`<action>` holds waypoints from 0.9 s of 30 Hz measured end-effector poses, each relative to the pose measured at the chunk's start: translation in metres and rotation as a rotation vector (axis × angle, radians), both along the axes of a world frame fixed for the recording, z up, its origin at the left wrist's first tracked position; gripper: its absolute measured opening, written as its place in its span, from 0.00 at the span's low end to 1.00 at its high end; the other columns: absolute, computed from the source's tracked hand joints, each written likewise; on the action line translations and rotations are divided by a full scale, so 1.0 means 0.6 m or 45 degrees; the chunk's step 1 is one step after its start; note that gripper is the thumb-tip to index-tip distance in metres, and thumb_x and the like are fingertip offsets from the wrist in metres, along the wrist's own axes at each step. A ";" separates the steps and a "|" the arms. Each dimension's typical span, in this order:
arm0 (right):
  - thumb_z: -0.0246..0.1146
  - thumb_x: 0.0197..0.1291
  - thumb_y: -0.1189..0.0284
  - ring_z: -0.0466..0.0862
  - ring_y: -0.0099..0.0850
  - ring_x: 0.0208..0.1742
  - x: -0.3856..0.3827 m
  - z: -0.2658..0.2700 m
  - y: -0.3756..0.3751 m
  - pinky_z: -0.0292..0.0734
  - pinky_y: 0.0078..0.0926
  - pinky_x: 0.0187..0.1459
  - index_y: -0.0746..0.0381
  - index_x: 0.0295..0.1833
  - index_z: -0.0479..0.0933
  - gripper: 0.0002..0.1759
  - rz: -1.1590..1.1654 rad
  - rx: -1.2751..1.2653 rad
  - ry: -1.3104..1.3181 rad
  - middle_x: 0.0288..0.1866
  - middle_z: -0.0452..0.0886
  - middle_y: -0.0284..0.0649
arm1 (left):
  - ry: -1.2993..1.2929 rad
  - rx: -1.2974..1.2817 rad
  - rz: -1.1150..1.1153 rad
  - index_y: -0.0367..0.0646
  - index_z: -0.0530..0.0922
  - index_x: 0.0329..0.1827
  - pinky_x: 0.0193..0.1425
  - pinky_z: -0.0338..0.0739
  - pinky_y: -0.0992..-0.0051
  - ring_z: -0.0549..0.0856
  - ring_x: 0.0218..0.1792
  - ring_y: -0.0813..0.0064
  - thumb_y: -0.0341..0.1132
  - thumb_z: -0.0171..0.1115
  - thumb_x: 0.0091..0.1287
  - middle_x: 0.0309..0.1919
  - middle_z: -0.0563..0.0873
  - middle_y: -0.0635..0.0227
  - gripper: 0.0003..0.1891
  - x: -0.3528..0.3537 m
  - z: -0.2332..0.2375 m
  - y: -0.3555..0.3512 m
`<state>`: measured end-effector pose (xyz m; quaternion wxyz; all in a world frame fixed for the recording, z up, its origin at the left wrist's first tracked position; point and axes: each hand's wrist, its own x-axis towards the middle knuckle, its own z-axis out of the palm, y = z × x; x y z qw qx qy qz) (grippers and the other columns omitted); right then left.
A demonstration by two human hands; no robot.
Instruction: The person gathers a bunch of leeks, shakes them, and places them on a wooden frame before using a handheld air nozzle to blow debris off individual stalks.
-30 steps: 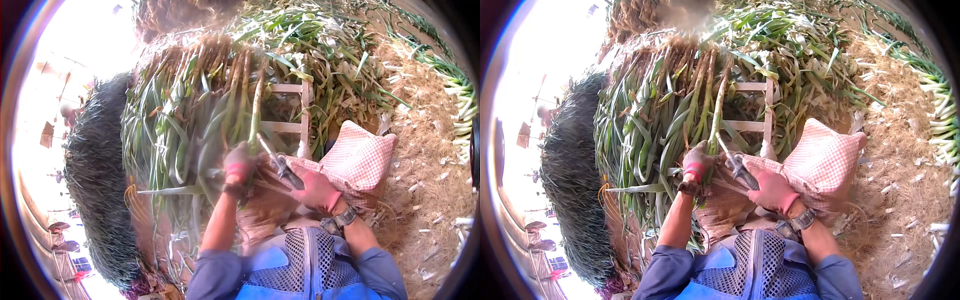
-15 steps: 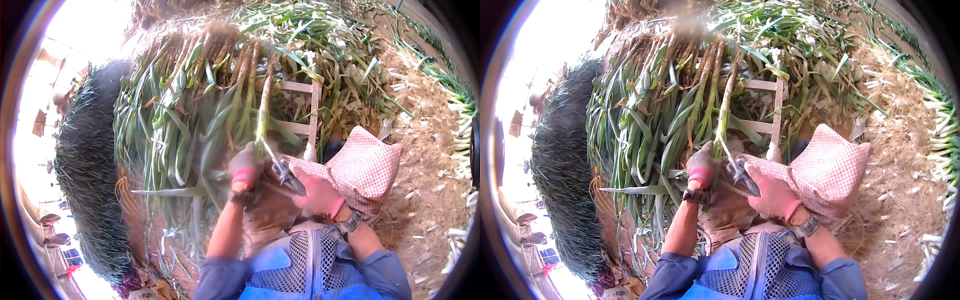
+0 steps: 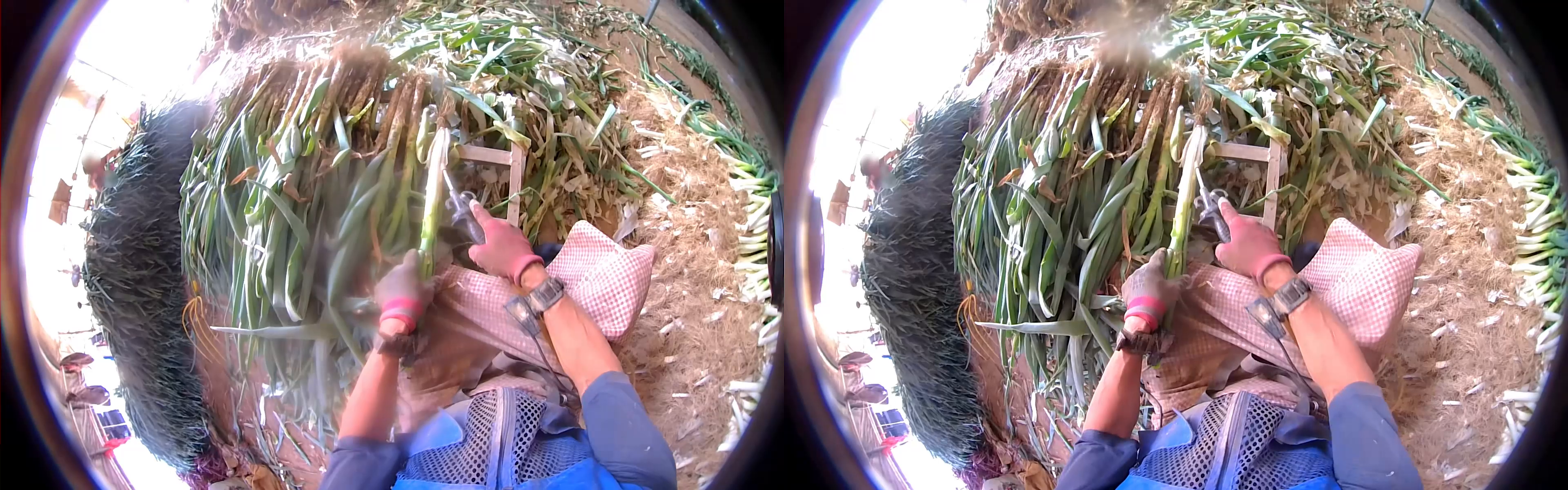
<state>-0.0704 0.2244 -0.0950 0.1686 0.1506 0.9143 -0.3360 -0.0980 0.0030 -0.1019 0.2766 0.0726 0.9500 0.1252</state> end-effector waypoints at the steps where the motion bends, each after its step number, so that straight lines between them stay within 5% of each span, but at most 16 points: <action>1: 0.64 0.55 0.65 0.88 0.57 0.58 -0.019 0.002 0.005 0.81 0.50 0.65 0.55 0.89 0.59 0.52 -0.017 0.003 -0.041 0.54 0.89 0.59 | 0.017 0.015 -0.009 0.50 0.76 0.77 0.61 0.83 0.51 0.91 0.56 0.47 0.55 0.76 0.64 0.54 0.93 0.49 0.40 0.000 -0.011 -0.003; 11: 0.62 0.56 0.68 0.88 0.55 0.63 -0.155 -0.022 0.044 0.79 0.46 0.69 0.53 0.89 0.61 0.50 -0.142 0.038 -0.071 0.61 0.88 0.59 | -0.031 0.179 0.042 0.49 0.76 0.78 0.64 0.83 0.53 0.90 0.58 0.46 0.55 0.76 0.62 0.56 0.91 0.47 0.41 -0.007 0.007 -0.006; 18: 0.65 0.54 0.65 0.91 0.51 0.52 -0.029 -0.012 0.046 0.84 0.45 0.57 0.53 0.87 0.63 0.51 -0.017 -0.073 -0.024 0.52 0.90 0.57 | -0.058 0.514 0.074 0.34 0.76 0.77 0.59 0.86 0.64 0.94 0.53 0.62 0.43 0.78 0.64 0.54 0.94 0.54 0.39 -0.017 0.001 -0.022; 21: 0.66 0.54 0.64 0.91 0.51 0.46 0.061 -0.017 0.032 0.85 0.44 0.52 0.54 0.87 0.63 0.51 0.080 -0.122 0.026 0.47 0.90 0.55 | -0.455 0.872 0.396 0.31 0.74 0.78 0.52 0.87 0.75 0.91 0.45 0.76 0.33 0.79 0.66 0.51 0.93 0.60 0.38 -0.007 0.020 -0.020; 24: 0.67 0.55 0.63 0.91 0.51 0.42 0.158 -0.002 0.024 0.86 0.45 0.47 0.54 0.88 0.62 0.51 0.264 -0.194 0.049 0.42 0.89 0.53 | -0.238 0.809 0.147 0.28 0.75 0.77 0.51 0.87 0.74 0.91 0.43 0.76 0.35 0.81 0.65 0.48 0.93 0.62 0.39 -0.005 0.009 -0.029; 27: 0.67 0.54 0.61 0.91 0.51 0.42 0.205 0.079 0.042 0.86 0.44 0.47 0.56 0.88 0.61 0.52 0.113 -0.136 -0.117 0.39 0.87 0.51 | -0.233 0.711 0.107 0.37 0.80 0.72 0.51 0.88 0.72 0.92 0.43 0.75 0.37 0.81 0.64 0.46 0.94 0.65 0.34 0.025 0.023 -0.025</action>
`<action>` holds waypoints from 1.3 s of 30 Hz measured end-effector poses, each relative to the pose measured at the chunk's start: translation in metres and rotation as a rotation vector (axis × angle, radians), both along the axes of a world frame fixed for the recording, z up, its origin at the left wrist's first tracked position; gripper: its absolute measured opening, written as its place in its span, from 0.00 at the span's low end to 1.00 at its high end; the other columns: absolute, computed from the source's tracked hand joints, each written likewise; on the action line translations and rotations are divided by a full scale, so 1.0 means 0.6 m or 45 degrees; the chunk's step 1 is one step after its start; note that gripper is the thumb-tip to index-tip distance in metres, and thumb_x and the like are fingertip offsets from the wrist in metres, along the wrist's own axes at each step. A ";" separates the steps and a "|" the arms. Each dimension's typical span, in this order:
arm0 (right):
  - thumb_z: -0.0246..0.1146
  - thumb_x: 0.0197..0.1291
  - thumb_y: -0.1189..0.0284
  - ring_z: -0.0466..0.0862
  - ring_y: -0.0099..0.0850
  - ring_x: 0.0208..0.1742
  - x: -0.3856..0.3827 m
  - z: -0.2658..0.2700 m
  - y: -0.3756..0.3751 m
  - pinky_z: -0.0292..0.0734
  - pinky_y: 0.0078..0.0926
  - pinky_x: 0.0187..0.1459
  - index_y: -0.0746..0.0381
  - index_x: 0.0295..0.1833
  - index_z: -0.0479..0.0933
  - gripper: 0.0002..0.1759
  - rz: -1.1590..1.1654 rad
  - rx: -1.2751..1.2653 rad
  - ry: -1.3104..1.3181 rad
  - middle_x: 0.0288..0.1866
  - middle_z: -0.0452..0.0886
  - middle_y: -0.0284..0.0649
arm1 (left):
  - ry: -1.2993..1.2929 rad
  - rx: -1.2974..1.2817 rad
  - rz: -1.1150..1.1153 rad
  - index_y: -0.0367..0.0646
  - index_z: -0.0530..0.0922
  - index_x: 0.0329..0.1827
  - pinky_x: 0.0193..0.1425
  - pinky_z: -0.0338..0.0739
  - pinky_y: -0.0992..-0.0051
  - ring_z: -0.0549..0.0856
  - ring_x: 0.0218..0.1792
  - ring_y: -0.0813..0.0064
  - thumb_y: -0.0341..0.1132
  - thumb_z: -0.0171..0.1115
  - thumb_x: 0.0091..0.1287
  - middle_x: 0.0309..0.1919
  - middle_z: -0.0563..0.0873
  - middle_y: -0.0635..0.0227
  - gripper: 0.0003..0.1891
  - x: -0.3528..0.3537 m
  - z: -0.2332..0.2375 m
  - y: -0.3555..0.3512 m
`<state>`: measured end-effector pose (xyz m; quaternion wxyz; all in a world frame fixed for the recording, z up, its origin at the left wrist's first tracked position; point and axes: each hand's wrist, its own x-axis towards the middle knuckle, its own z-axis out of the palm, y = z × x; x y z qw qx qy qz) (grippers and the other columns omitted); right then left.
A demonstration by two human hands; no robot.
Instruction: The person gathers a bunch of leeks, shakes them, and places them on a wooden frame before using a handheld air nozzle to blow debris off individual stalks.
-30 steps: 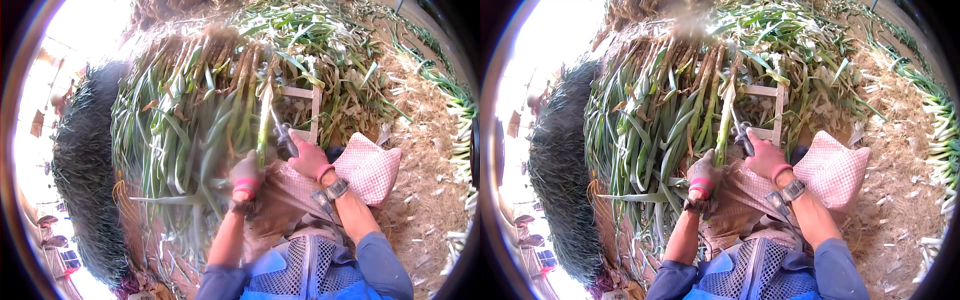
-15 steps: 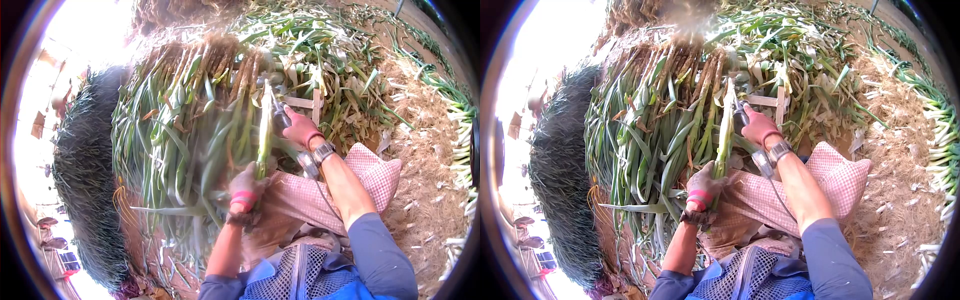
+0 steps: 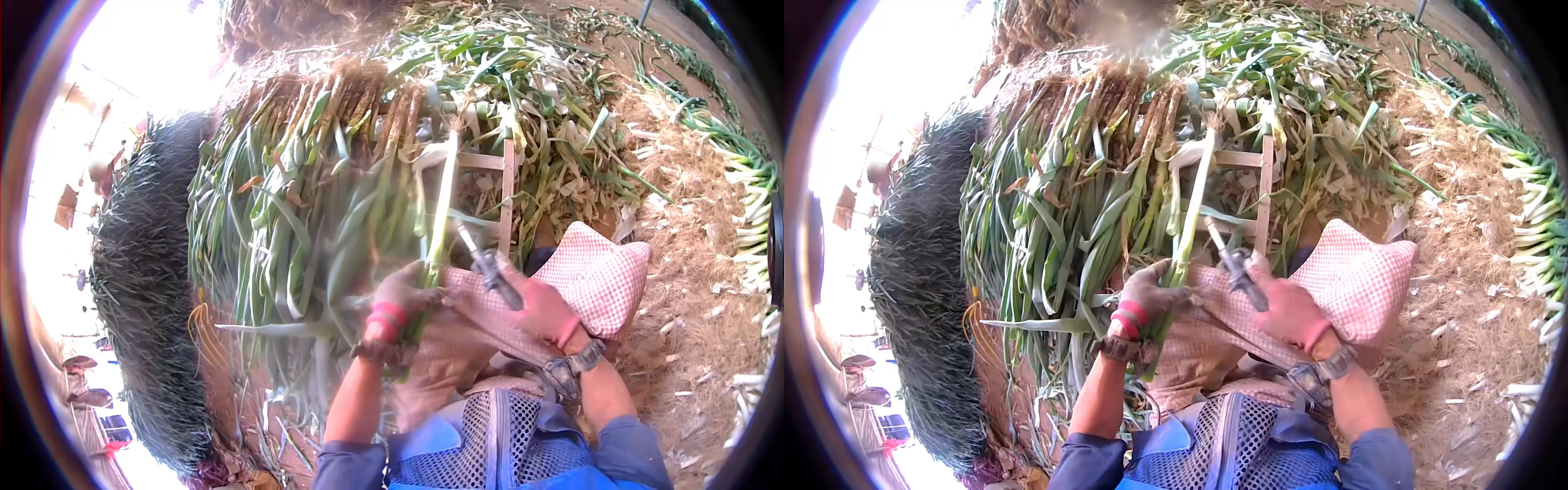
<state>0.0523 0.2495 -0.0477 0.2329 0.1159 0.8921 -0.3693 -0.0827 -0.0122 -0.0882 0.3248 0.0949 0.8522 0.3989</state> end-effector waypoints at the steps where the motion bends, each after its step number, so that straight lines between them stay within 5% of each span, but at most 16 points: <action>1: 0.68 0.54 0.60 0.91 0.52 0.45 0.019 -0.002 0.012 0.86 0.43 0.49 0.57 0.88 0.61 0.54 -0.088 -0.001 0.121 0.43 0.89 0.53 | 0.044 -0.048 -0.082 0.41 0.82 0.70 0.52 0.88 0.72 0.92 0.42 0.75 0.38 0.80 0.65 0.46 0.94 0.64 0.31 0.010 0.003 0.003; 2: 0.68 0.53 0.60 0.91 0.54 0.48 0.030 -0.007 0.021 0.86 0.44 0.53 0.57 0.88 0.61 0.54 -0.129 -0.011 0.185 0.47 0.89 0.55 | 0.052 -0.194 -0.091 0.46 0.84 0.64 0.52 0.88 0.70 0.92 0.41 0.73 0.39 0.78 0.67 0.44 0.94 0.63 0.23 0.034 0.052 0.024; 3: 0.69 0.53 0.60 0.90 0.56 0.52 0.036 -0.010 0.025 0.85 0.45 0.56 0.57 0.88 0.61 0.54 -0.170 -0.021 0.248 0.50 0.89 0.57 | 0.164 -0.227 -0.165 0.46 0.85 0.60 0.52 0.87 0.66 0.93 0.41 0.68 0.42 0.76 0.68 0.43 0.94 0.61 0.20 0.053 -0.015 0.013; 8: 0.68 0.54 0.60 0.87 0.58 0.60 -0.001 0.022 0.004 0.81 0.48 0.63 0.58 0.86 0.64 0.51 0.014 -0.134 0.233 0.58 0.86 0.63 | -0.258 -0.163 -0.392 0.48 0.83 0.63 0.56 0.86 0.55 0.93 0.46 0.49 0.58 0.74 0.63 0.46 0.93 0.51 0.31 0.161 0.061 0.055; 9: 0.68 0.54 0.60 0.86 0.59 0.61 -0.015 0.009 0.002 0.80 0.49 0.64 0.58 0.85 0.66 0.50 0.005 -0.130 0.257 0.58 0.85 0.64 | -0.033 -0.310 -0.530 0.50 0.83 0.65 0.56 0.85 0.53 0.92 0.47 0.45 0.60 0.71 0.65 0.45 0.92 0.49 0.31 0.182 0.056 0.056; 13: 0.68 0.53 0.60 0.88 0.55 0.59 -0.079 -0.005 -0.011 0.82 0.45 0.63 0.66 0.83 0.66 0.51 -0.098 0.077 0.076 0.59 0.86 0.63 | -0.043 -0.305 -0.691 0.53 0.84 0.66 0.55 0.85 0.54 0.93 0.46 0.49 0.60 0.71 0.68 0.45 0.93 0.52 0.30 0.161 0.074 0.036; 15: 0.68 0.54 0.58 0.87 0.58 0.58 -0.068 -0.064 -0.015 0.81 0.48 0.63 0.53 0.87 0.64 0.51 -0.039 0.004 0.269 0.56 0.85 0.62 | -0.041 -0.389 -0.773 0.53 0.88 0.60 0.52 0.87 0.58 0.93 0.45 0.53 0.60 0.70 0.69 0.44 0.93 0.55 0.26 0.100 0.092 0.031; 18: 0.70 0.56 0.57 0.85 0.61 0.61 -0.067 -0.050 -0.039 0.80 0.49 0.66 0.47 0.88 0.63 0.52 -0.062 -0.041 0.239 0.59 0.81 0.64 | 0.421 -0.460 -0.416 0.48 0.90 0.46 0.47 0.87 0.58 0.92 0.40 0.53 0.57 0.72 0.68 0.36 0.91 0.55 0.20 0.007 0.052 0.015; 21: 0.71 0.55 0.57 0.84 0.62 0.62 -0.068 -0.059 -0.047 0.80 0.49 0.66 0.46 0.88 0.64 0.52 -0.091 -0.020 0.207 0.60 0.79 0.66 | 0.892 -0.287 -0.110 0.45 0.86 0.52 0.49 0.87 0.53 0.93 0.45 0.49 0.52 0.71 0.69 0.42 0.92 0.53 0.20 -0.064 -0.008 0.032; 23: 0.71 0.55 0.57 0.83 0.63 0.63 -0.068 -0.063 -0.047 0.80 0.49 0.67 0.46 0.88 0.64 0.52 -0.069 0.010 0.225 0.61 0.79 0.66 | 0.967 -0.625 -0.015 0.46 0.84 0.60 0.53 0.86 0.51 0.92 0.49 0.48 0.50 0.71 0.70 0.44 0.93 0.50 0.22 -0.097 -0.053 0.062; 25: 0.71 0.55 0.57 0.84 0.63 0.62 -0.065 -0.059 -0.043 0.80 0.49 0.67 0.48 0.88 0.63 0.52 -0.055 -0.059 0.222 0.62 0.80 0.66 | 0.347 -0.790 -0.050 0.44 0.86 0.60 0.59 0.86 0.53 0.92 0.53 0.47 0.47 0.69 0.70 0.48 0.93 0.46 0.21 -0.110 -0.077 0.095; 27: 0.71 0.55 0.57 0.84 0.62 0.62 -0.065 -0.069 -0.031 0.80 0.49 0.67 0.48 0.88 0.63 0.52 -0.051 -0.081 0.242 0.62 0.80 0.65 | 0.167 -0.504 -0.542 0.43 0.91 0.52 0.64 0.84 0.55 0.91 0.55 0.46 0.41 0.65 0.69 0.52 0.93 0.48 0.15 -0.093 -0.126 0.085; 30: 0.70 0.55 0.57 0.85 0.62 0.61 -0.083 -0.062 -0.023 0.80 0.49 0.66 0.50 0.87 0.63 0.52 -0.009 -0.108 0.246 0.60 0.82 0.64 | 0.197 -0.519 -0.455 0.44 0.91 0.53 0.64 0.84 0.54 0.91 0.54 0.44 0.40 0.64 0.69 0.51 0.93 0.48 0.16 -0.047 -0.142 0.085; 33: 0.70 0.55 0.57 0.87 0.61 0.57 -0.122 -0.055 -0.032 0.81 0.50 0.63 0.52 0.87 0.63 0.52 0.001 -0.079 0.201 0.54 0.86 0.61 | 0.153 -0.346 -0.313 0.40 0.90 0.57 0.63 0.84 0.58 0.93 0.54 0.49 0.42 0.66 0.71 0.50 0.93 0.47 0.19 -0.041 -0.062 0.062; 36: 0.67 0.54 0.60 0.88 0.57 0.53 -0.170 -0.059 -0.044 0.82 0.50 0.59 0.54 0.87 0.63 0.52 0.090 -0.067 0.129 0.50 0.88 0.58 | 0.014 -0.032 -0.072 0.34 0.87 0.63 0.55 0.86 0.71 0.92 0.46 0.76 0.41 0.72 0.74 0.46 0.96 0.60 0.22 -0.071 -0.012 0.018; 39: 0.65 0.54 0.63 0.88 0.57 0.54 -0.208 -0.062 -0.066 0.82 0.50 0.60 0.54 0.87 0.63 0.51 0.158 -0.030 0.020 0.51 0.89 0.58 | 0.260 0.076 0.189 0.33 0.87 0.63 0.53 0.85 0.76 0.90 0.44 0.81 0.34 0.71 0.75 0.46 0.95 0.64 0.18 -0.115 -0.012 0.002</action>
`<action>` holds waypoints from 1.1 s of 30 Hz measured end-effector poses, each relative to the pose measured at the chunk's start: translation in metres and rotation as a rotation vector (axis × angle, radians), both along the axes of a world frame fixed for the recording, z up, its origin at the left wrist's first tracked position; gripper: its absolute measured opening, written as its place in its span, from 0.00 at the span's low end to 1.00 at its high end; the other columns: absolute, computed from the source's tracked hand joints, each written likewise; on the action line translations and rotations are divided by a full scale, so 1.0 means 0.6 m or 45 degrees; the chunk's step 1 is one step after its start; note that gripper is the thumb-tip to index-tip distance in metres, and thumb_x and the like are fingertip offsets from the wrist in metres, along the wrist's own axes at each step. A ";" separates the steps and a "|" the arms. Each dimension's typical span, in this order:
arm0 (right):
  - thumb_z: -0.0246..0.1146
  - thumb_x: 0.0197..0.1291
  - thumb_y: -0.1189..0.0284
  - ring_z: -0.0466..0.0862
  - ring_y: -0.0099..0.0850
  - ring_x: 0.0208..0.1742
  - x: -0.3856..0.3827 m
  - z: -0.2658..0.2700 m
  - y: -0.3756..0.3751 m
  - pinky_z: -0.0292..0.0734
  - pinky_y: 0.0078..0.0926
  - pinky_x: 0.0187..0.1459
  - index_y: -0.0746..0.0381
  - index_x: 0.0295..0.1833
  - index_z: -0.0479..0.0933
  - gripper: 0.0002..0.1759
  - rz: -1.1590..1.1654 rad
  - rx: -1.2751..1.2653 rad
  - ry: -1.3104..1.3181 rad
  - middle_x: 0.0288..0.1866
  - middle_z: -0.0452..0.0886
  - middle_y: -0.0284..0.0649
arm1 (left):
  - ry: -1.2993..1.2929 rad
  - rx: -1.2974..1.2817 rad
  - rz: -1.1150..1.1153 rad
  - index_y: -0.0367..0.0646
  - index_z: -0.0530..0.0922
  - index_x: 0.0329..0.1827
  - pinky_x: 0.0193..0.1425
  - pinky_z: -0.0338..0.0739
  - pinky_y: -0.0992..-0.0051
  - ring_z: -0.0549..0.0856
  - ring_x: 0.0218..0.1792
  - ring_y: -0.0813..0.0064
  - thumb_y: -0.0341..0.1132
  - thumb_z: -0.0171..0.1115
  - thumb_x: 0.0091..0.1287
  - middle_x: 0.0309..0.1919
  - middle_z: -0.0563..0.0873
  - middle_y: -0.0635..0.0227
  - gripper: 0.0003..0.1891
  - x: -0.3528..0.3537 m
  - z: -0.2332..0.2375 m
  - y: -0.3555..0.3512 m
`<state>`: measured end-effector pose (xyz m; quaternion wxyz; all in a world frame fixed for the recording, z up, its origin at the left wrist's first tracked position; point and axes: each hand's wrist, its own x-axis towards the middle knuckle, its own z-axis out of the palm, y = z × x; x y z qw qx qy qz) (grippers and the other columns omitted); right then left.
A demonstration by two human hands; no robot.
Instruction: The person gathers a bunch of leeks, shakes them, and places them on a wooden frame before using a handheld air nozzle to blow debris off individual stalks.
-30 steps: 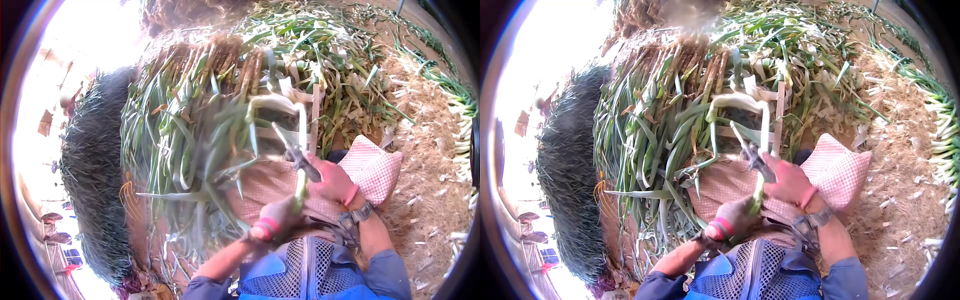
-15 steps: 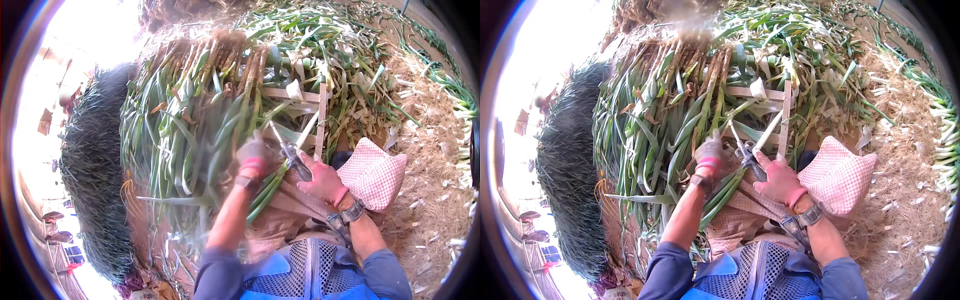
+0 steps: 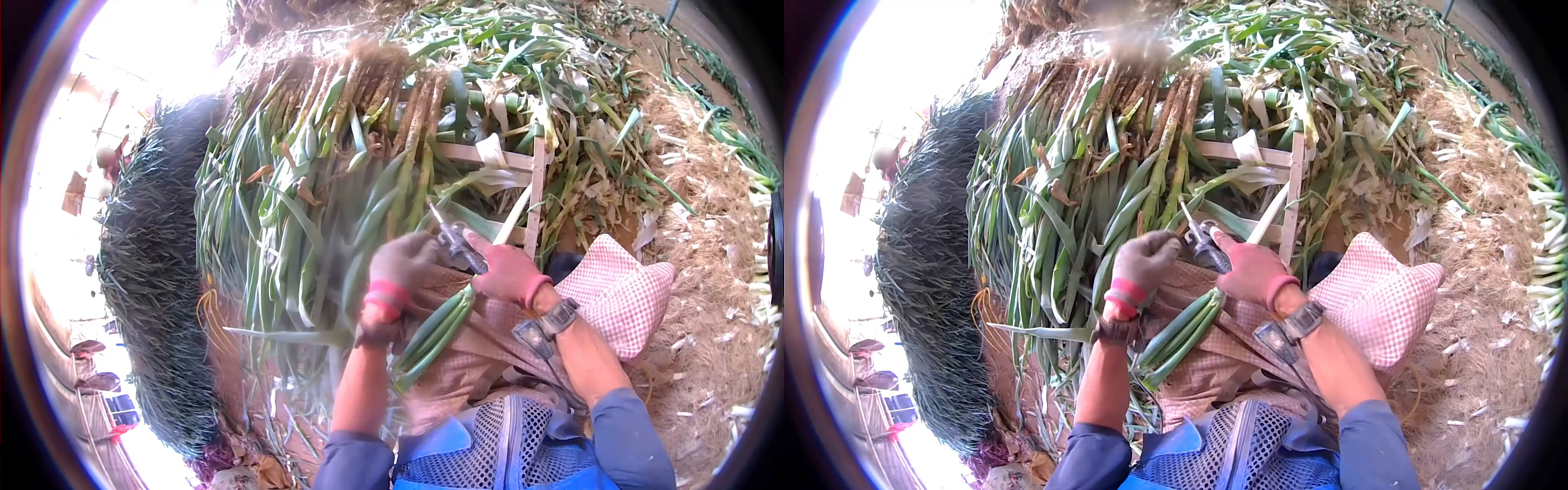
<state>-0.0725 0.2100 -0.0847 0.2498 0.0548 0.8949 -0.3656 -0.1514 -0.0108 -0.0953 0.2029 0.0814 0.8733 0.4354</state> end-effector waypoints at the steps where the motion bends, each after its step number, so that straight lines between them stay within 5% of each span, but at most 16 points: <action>1: 0.65 0.53 0.64 0.89 0.56 0.56 -0.010 -0.010 -0.004 0.82 0.50 0.62 0.54 0.87 0.62 0.51 -0.017 0.045 0.014 0.52 0.89 0.58 | -0.002 -0.001 0.001 0.33 0.87 0.63 0.53 0.85 0.76 0.90 0.44 0.81 0.34 0.71 0.75 0.46 0.95 0.64 0.18 -0.015 -0.008 0.003; 4: 0.64 0.53 0.65 0.89 0.56 0.57 -0.044 -0.022 -0.005 0.82 0.50 0.64 0.54 0.88 0.62 0.51 -0.029 0.066 0.048 0.53 0.90 0.57 | 0.063 -0.099 0.061 0.34 0.87 0.65 0.60 0.85 0.71 0.93 0.51 0.71 0.36 0.70 0.74 0.51 0.95 0.58 0.20 -0.060 -0.038 0.022; 7: 0.66 0.53 0.64 0.89 0.57 0.57 -0.086 -0.032 0.004 0.82 0.50 0.63 0.53 0.87 0.63 0.51 -0.096 0.082 0.075 0.54 0.89 0.59 | 0.191 -0.390 -0.071 0.38 0.83 0.70 0.77 0.74 0.59 0.82 0.71 0.48 0.44 0.65 0.73 0.68 0.85 0.47 0.27 -0.094 -0.064 0.050; 11: 0.68 0.53 0.63 0.88 0.57 0.60 -0.150 -0.047 0.023 0.81 0.49 0.65 0.52 0.87 0.64 0.51 -0.176 0.091 0.078 0.57 0.88 0.59 | 0.232 -0.593 -0.096 0.43 0.82 0.60 0.66 0.80 0.50 0.86 0.62 0.41 0.42 0.58 0.76 0.64 0.86 0.46 0.16 -0.120 -0.086 0.074; 15: 0.66 0.53 0.63 0.87 0.56 0.63 -0.209 -0.046 0.038 0.80 0.49 0.67 0.52 0.88 0.63 0.52 -0.214 0.142 0.105 0.60 0.87 0.59 | 0.161 -0.724 -0.114 0.43 0.82 0.61 0.64 0.81 0.48 0.88 0.58 0.38 0.40 0.56 0.77 0.57 0.89 0.42 0.16 -0.143 -0.121 0.089; 18: 0.65 0.53 0.65 0.87 0.56 0.63 -0.263 -0.054 0.053 0.79 0.49 0.67 0.52 0.88 0.63 0.52 -0.271 0.150 0.117 0.60 0.88 0.59 | 0.080 -0.797 -0.061 0.40 0.81 0.60 0.64 0.82 0.47 0.89 0.58 0.38 0.40 0.57 0.76 0.56 0.89 0.40 0.17 -0.150 -0.130 0.105; 19: 0.64 0.53 0.66 0.87 0.55 0.63 -0.281 -0.055 0.059 0.79 0.48 0.68 0.52 0.88 0.62 0.51 -0.295 0.156 0.104 0.60 0.88 0.59 | -0.145 -0.848 -0.112 0.41 0.69 0.82 0.72 0.79 0.52 0.85 0.67 0.43 0.42 0.56 0.75 0.67 0.85 0.41 0.33 -0.160 -0.113 0.114; 23: 0.63 0.55 0.67 0.88 0.54 0.60 -0.326 -0.060 0.079 0.80 0.47 0.66 0.51 0.88 0.63 0.50 -0.353 0.192 0.115 0.57 0.89 0.58 | -0.135 -0.848 -0.083 0.40 0.70 0.82 0.72 0.79 0.51 0.85 0.66 0.42 0.41 0.59 0.74 0.66 0.86 0.41 0.33 -0.168 -0.126 0.121; 26: 0.64 0.54 0.66 0.89 0.54 0.59 -0.331 -0.069 0.089 0.82 0.47 0.64 0.50 0.88 0.63 0.51 -0.378 0.220 0.161 0.56 0.89 0.57 | -0.106 -0.788 -0.045 0.36 0.79 0.74 0.68 0.81 0.54 0.89 0.60 0.43 0.42 0.67 0.70 0.57 0.90 0.42 0.30 -0.166 -0.103 0.122; 28: 0.66 0.53 0.66 0.90 0.54 0.57 -0.317 -0.071 0.092 0.82 0.47 0.63 0.50 0.88 0.62 0.52 -0.288 0.197 0.163 0.53 0.90 0.56 | -0.346 -0.476 -0.063 0.34 0.89 0.59 0.58 0.86 0.60 0.93 0.48 0.55 0.42 0.77 0.66 0.44 0.95 0.51 0.24 -0.167 -0.077 0.118; 29: 0.66 0.53 0.66 0.90 0.54 0.56 -0.308 -0.081 0.090 0.82 0.46 0.63 0.50 0.88 0.62 0.52 -0.305 0.225 0.222 0.51 0.90 0.55 | -0.511 -0.155 0.055 0.34 0.92 0.49 0.48 0.87 0.67 0.92 0.38 0.70 0.41 0.83 0.62 0.37 0.94 0.61 0.20 -0.174 -0.099 0.107; 33: 0.66 0.55 0.66 0.89 0.52 0.60 -0.240 -0.046 0.090 0.81 0.46 0.65 0.49 0.88 0.63 0.50 -0.397 0.051 0.021 0.59 0.89 0.55 | -0.588 -0.176 -0.014 0.32 0.91 0.49 0.40 0.86 0.72 0.90 0.32 0.76 0.38 0.86 0.60 0.37 0.94 0.62 0.21 -0.179 -0.040 0.092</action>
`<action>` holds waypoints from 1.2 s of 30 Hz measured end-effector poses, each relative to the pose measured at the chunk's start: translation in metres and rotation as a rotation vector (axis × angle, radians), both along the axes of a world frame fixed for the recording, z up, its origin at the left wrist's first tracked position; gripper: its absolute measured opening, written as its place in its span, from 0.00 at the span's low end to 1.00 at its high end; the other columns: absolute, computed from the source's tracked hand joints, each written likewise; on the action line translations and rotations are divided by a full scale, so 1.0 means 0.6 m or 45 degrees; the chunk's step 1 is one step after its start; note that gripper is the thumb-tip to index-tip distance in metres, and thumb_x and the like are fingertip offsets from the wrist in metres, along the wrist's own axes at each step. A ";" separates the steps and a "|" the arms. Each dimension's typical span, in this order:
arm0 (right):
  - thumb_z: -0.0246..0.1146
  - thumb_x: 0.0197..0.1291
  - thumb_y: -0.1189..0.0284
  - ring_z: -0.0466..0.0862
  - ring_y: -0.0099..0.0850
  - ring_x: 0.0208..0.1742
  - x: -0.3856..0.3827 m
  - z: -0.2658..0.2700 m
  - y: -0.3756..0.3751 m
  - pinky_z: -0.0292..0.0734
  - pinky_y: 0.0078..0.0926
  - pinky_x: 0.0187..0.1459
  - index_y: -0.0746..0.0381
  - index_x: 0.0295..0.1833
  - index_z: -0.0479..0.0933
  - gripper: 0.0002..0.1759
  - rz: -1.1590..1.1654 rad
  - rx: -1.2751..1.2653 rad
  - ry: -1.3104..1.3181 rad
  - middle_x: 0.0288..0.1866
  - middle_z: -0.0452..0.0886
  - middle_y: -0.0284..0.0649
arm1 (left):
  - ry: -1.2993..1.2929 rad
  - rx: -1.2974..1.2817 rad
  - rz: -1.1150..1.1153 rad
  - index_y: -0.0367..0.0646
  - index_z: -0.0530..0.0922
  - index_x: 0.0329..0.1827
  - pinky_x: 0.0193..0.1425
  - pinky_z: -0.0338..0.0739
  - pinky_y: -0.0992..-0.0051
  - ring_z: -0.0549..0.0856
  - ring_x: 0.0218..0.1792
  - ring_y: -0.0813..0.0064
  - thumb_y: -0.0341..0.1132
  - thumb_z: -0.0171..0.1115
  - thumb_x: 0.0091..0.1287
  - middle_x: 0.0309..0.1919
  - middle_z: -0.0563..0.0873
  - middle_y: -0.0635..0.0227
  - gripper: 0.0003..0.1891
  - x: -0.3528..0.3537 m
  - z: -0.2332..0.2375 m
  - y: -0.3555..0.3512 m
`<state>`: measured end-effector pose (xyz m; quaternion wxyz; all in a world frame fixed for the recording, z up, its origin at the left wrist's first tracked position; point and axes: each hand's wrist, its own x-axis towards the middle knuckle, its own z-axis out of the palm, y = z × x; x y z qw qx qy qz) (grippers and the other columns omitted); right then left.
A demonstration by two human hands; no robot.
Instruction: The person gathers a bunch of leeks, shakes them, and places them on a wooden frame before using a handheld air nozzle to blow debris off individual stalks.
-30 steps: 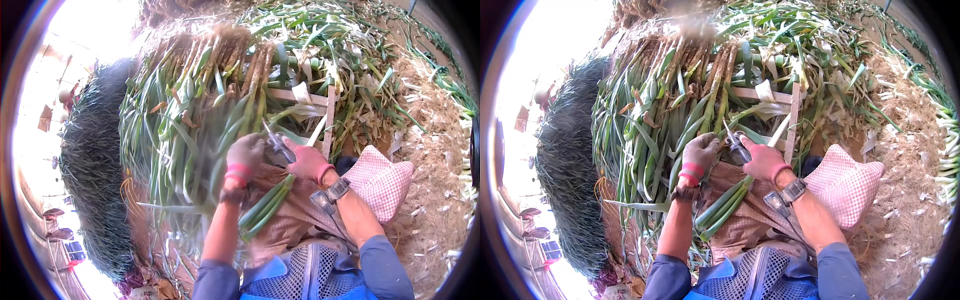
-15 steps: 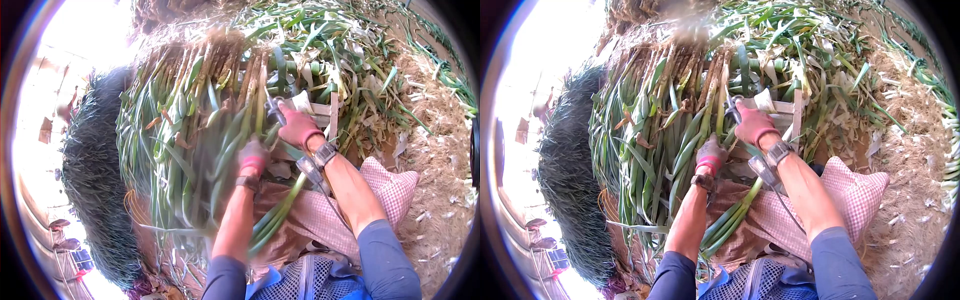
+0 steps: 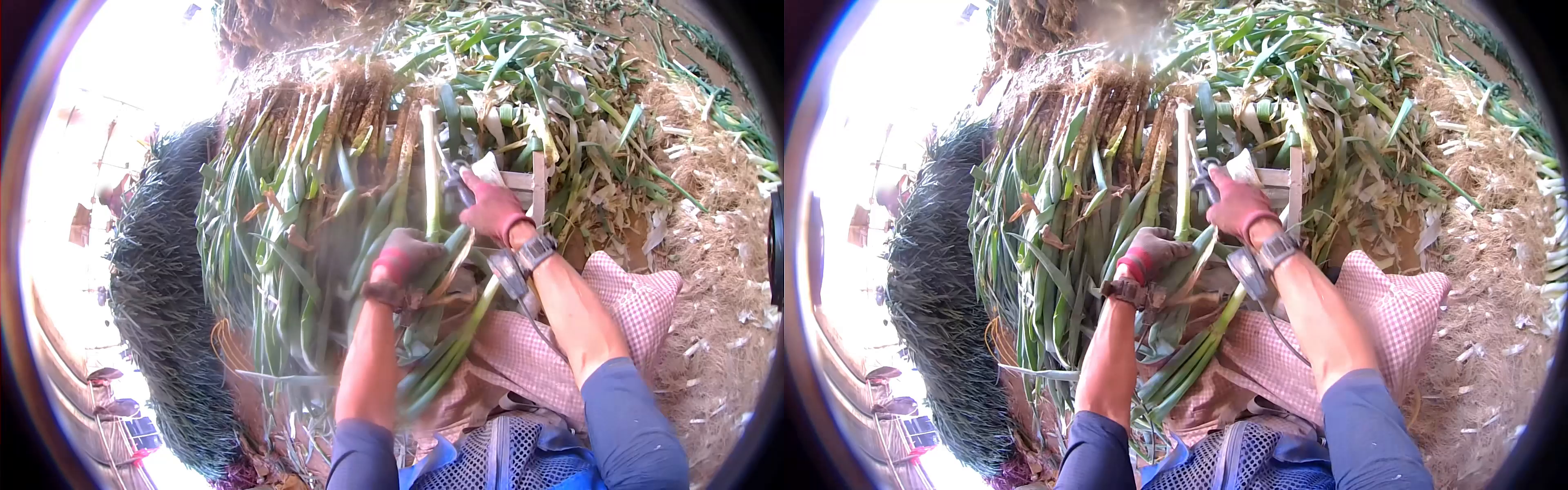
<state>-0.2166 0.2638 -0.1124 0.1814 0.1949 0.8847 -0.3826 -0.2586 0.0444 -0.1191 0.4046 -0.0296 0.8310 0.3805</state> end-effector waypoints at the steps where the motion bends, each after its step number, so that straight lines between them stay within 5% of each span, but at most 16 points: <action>1: 0.67 0.54 0.66 0.89 0.52 0.58 0.028 -0.014 -0.006 0.82 0.46 0.63 0.49 0.88 0.63 0.51 -0.010 -0.015 0.122 0.57 0.89 0.55 | 0.010 0.006 -0.001 0.32 0.91 0.49 0.40 0.86 0.72 0.90 0.32 0.76 0.38 0.86 0.60 0.37 0.94 0.62 0.21 0.004 0.010 -0.006; 6: 0.68 0.54 0.62 0.90 0.49 0.51 0.185 0.003 -0.035 0.83 0.46 0.59 0.50 0.89 0.61 0.53 0.100 -0.220 0.081 0.51 0.88 0.53 | 0.002 -0.040 -0.054 0.31 0.90 0.49 0.39 0.85 0.71 0.89 0.32 0.76 0.38 0.85 0.60 0.36 0.93 0.63 0.21 0.048 0.011 -0.036; 9: 0.69 0.53 0.60 0.89 0.53 0.56 0.270 0.044 -0.041 0.82 0.46 0.61 0.52 0.89 0.61 0.54 0.269 -0.139 -0.057 0.56 0.88 0.56 | -0.016 -0.011 -0.091 0.31 0.90 0.48 0.37 0.83 0.71 0.87 0.32 0.78 0.40 0.84 0.62 0.34 0.92 0.65 0.21 0.091 0.010 -0.059; 12: 0.69 0.54 0.59 0.88 0.55 0.58 0.335 0.049 -0.035 0.81 0.47 0.63 0.52 0.88 0.62 0.53 0.127 -0.064 0.002 0.57 0.87 0.57 | 0.111 -0.125 -0.232 0.26 0.90 0.46 0.42 0.83 0.67 0.90 0.34 0.68 0.44 0.85 0.57 0.34 0.93 0.55 0.26 0.138 -0.026 -0.080; 15: 0.69 0.53 0.58 0.88 0.58 0.57 0.360 0.034 -0.031 0.82 0.48 0.62 0.50 0.88 0.63 0.53 0.129 -0.005 0.184 0.55 0.88 0.57 | 0.057 -0.166 -0.284 0.31 0.91 0.49 0.42 0.84 0.72 0.88 0.33 0.78 0.44 0.84 0.61 0.35 0.93 0.64 0.23 0.169 0.007 -0.088; 18: 0.68 0.53 0.61 0.88 0.58 0.55 0.339 0.039 -0.038 0.82 0.50 0.61 0.50 0.87 0.64 0.52 0.087 -0.019 0.180 0.51 0.88 0.57 | 0.056 -0.194 -0.293 0.34 0.92 0.49 0.44 0.85 0.72 0.90 0.35 0.77 0.43 0.83 0.61 0.36 0.93 0.65 0.21 0.202 0.030 -0.089; 19: 0.67 0.52 0.63 0.89 0.58 0.54 0.324 0.042 -0.042 0.82 0.51 0.61 0.50 0.87 0.64 0.52 0.032 0.030 0.165 0.51 0.88 0.58 | 0.132 -0.143 -0.321 0.37 0.93 0.49 0.46 0.85 0.70 0.91 0.36 0.74 0.44 0.82 0.61 0.36 0.94 0.64 0.21 0.211 -0.005 -0.102; 22: 0.66 0.53 0.64 0.89 0.57 0.54 0.275 0.056 -0.051 0.83 0.52 0.60 0.49 0.87 0.64 0.51 0.023 0.088 0.135 0.50 0.89 0.57 | 0.140 -0.303 -0.424 0.37 0.92 0.52 0.57 0.85 0.61 0.94 0.47 0.56 0.48 0.74 0.62 0.44 0.95 0.50 0.24 0.241 0.060 -0.073; 26: 0.66 0.54 0.64 0.90 0.54 0.55 0.212 0.020 -0.054 0.83 0.50 0.62 0.48 0.87 0.64 0.50 0.041 0.124 0.097 0.50 0.90 0.55 | 0.263 -0.384 -0.522 0.41 0.93 0.52 0.61 0.84 0.57 0.92 0.53 0.49 0.56 0.71 0.64 0.48 0.93 0.45 0.27 0.254 0.051 -0.071; 36: 0.73 0.52 0.62 0.89 0.55 0.60 0.228 0.023 -0.069 0.82 0.45 0.63 0.49 0.87 0.64 0.53 0.069 0.019 0.045 0.59 0.89 0.58 | 0.329 -0.512 -0.575 0.41 0.92 0.49 0.63 0.84 0.55 0.92 0.54 0.47 0.56 0.72 0.62 0.47 0.93 0.46 0.26 0.279 0.059 -0.046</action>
